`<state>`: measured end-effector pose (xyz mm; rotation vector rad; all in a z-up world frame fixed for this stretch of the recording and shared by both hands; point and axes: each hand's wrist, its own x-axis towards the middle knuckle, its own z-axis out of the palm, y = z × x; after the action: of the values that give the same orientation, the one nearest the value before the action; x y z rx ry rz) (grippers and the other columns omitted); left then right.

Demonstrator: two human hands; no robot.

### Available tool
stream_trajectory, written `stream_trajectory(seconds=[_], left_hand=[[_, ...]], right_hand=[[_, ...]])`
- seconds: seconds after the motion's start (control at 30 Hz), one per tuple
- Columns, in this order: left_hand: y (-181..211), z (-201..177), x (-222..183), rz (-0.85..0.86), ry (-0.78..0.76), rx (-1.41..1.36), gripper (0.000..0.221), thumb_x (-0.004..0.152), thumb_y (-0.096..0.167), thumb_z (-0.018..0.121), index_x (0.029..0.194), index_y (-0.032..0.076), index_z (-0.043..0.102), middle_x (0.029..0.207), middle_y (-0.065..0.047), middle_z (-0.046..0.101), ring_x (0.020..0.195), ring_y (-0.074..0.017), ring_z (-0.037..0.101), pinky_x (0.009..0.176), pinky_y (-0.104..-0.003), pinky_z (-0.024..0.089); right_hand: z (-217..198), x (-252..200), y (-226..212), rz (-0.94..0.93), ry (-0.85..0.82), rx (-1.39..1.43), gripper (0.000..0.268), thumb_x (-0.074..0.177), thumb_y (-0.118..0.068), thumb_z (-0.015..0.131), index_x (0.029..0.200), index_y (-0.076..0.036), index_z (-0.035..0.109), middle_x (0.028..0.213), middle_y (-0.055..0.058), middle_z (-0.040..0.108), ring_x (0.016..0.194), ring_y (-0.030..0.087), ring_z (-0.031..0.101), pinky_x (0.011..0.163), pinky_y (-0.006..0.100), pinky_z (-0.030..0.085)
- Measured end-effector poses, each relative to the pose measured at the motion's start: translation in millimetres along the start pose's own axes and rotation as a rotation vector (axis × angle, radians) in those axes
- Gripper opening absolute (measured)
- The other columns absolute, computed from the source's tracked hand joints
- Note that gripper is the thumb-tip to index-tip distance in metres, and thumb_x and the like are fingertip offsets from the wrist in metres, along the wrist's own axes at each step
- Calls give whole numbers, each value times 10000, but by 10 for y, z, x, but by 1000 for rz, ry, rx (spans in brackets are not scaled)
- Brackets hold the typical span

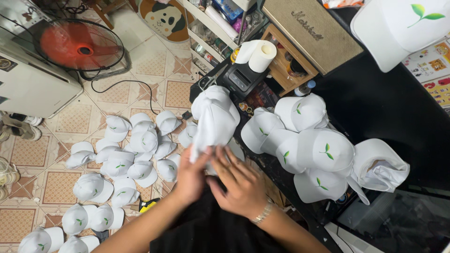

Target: The person repeatedly picks up white baseball caps from a pile on the floor and a counter, turns them over to check the interior and exterior, and places them back down. The caps feature a green leaf logo on the front.

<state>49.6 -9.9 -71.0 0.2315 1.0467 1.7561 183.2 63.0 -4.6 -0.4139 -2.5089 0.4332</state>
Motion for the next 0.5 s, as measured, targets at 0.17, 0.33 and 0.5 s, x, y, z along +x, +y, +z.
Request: stream_trajectory(seconds=[0.17,0.33,0.5], left_hand=[[401,-502,162,-386,-7,-411,537,928,376,587,1305,-5,609,1262,-174,696,1142,-327,671,1002,-462,517],[255,-560,154,-512,18,-512,576,997,461,545,1324,-9,609,1273,-186,680,1126,-340,664,1006,-457,511],[11,-503,223,-584,-36,-521,596,991,482,554,1342,4,612,1287,-184,671,1133,-328,663,1011,-449,510]], right_hand=[[-71,-275,214,634,372,434,292,1008,-161,656,1255,-10,694,1267,128,750,1069,222,738,932,339,587],[247,-495,727,1176,268,1380,459,959,-259,549,1380,-77,569,1347,52,657,1238,154,603,1032,313,466],[745,-933,989,1282,246,1778,401,1060,-325,514,1269,0,624,1210,102,695,1129,203,643,981,358,511]])
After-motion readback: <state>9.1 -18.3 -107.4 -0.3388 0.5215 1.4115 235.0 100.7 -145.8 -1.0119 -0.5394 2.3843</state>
